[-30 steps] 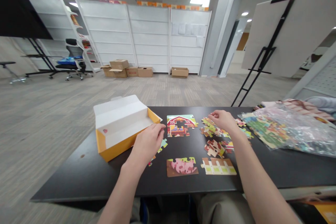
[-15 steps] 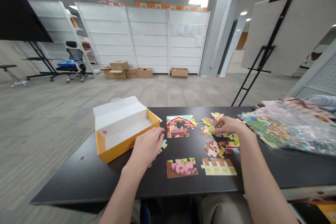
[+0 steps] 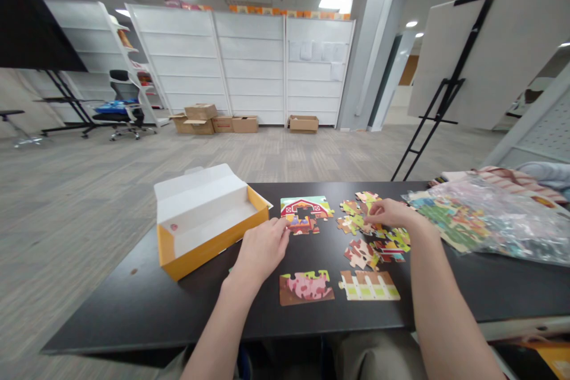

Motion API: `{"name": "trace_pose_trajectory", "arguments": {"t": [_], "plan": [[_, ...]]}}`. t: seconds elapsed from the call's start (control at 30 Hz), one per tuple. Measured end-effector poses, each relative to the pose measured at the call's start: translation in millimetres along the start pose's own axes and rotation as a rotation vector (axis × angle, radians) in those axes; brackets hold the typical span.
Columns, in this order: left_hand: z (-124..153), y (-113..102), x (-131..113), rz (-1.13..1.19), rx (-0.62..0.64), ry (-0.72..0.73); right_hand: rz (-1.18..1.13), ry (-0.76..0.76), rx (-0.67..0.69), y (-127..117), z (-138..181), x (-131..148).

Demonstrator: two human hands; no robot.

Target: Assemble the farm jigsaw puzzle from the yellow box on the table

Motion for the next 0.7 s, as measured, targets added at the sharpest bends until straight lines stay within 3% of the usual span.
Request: {"name": "trace_pose_trajectory", "arguments": {"t": [0.13, 0.27, 0.47, 0.6, 0.7], "plan": [[-2, 2, -4, 0.002, 0.015, 0.000, 0.033, 0.209, -0.270, -5, -10, -11], [-2, 1, -8, 0.010, 0.035, 0.008, 0.062, 0.248, -0.456, 1, -19, -15], [-1, 0, -8, 0.028, 0.023, 0.023, 0.060, 0.267, -0.517, 12, -25, -7], [0, 1, -7, 0.022, 0.017, 0.026, 0.065, 0.222, -0.486, 15, -30, 0], [1, 1, -5, 0.016, 0.020, 0.024, -0.081, 0.189, -0.528, 13, -34, -3]]}}
Point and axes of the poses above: each hand's wrist, its own z-axis away from the middle knuckle, its own y-axis out of the palm, x = y × z, the point moved 3 cm from there along -z, towards the middle knuckle, and after that the axes turned 9 degrees about x, right-handed, at the moved point
